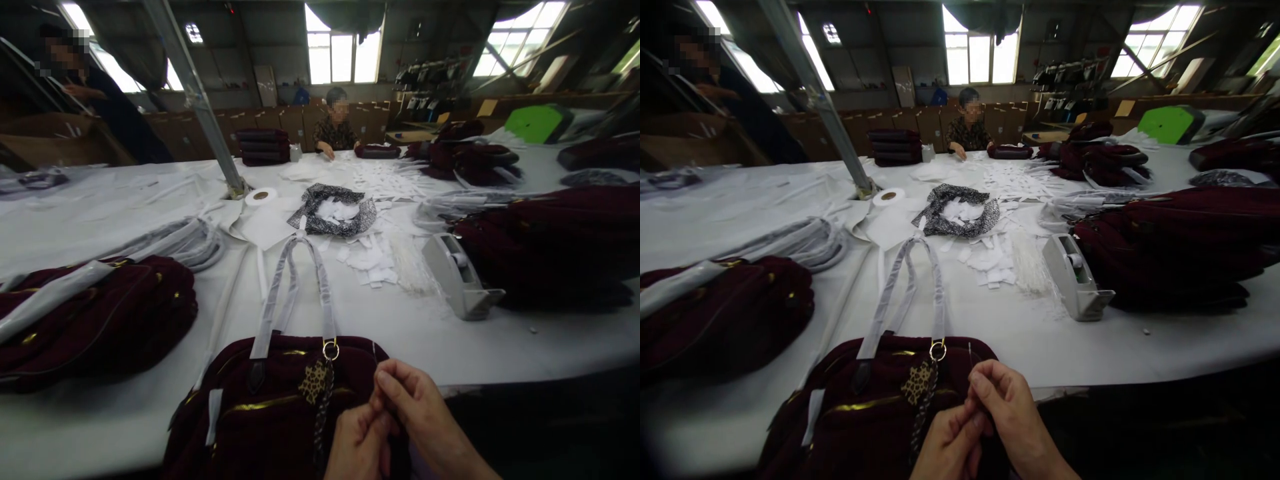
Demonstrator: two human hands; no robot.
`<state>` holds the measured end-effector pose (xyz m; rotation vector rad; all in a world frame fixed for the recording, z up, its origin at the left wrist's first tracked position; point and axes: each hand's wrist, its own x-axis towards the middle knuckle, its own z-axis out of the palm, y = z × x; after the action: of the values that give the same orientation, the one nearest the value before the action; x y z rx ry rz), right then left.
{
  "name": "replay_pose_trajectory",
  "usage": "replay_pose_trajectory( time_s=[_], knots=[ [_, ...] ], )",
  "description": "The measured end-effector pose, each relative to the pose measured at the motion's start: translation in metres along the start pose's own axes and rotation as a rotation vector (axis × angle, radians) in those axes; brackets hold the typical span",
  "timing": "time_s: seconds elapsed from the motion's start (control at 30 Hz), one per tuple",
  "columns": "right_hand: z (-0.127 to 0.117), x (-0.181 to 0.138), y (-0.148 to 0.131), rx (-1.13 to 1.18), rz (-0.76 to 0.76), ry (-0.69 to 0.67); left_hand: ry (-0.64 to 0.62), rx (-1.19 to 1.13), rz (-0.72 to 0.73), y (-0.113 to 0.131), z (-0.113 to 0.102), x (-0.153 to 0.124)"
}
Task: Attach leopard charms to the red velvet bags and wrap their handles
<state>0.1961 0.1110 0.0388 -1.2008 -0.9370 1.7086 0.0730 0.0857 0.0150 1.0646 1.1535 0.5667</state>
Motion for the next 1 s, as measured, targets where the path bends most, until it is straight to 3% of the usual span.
replay_pose_trajectory(
  time_s=[0.07, 0.2, 0.27, 0.47, 0.67, 1.0],
  knots=[
    [-0.002, 0.006, 0.000, -0.063, 0.009, 0.014, 0.075, 0.161, 0.079, 0.002, -0.009, -0.005],
    [-0.006, 0.014, 0.004, -0.479, -0.045, 0.081, 0.633, 0.498, 0.251, 0.004, -0.041, -0.014],
    [-0.004, 0.016, 0.006, -0.618, -0.077, 0.088, 0.754, 0.596, 0.252, 0.002, -0.052, -0.013],
    [0.005, 0.027, 0.004, -0.868, -0.251, 0.018, 0.713, 0.664, 0.210, 0.006, -0.055, 0.000],
    [0.007, 0.037, 0.002, -0.936, -0.278, -0.026, 0.604, 0.414, -0.062, 0.018, -0.061, 0.002],
    [0.014, 0.044, 0.004, -1.013, -0.259, -0.064, 0.576, 0.304, -0.053, 0.010, -0.065, 0.002]
  ],
)
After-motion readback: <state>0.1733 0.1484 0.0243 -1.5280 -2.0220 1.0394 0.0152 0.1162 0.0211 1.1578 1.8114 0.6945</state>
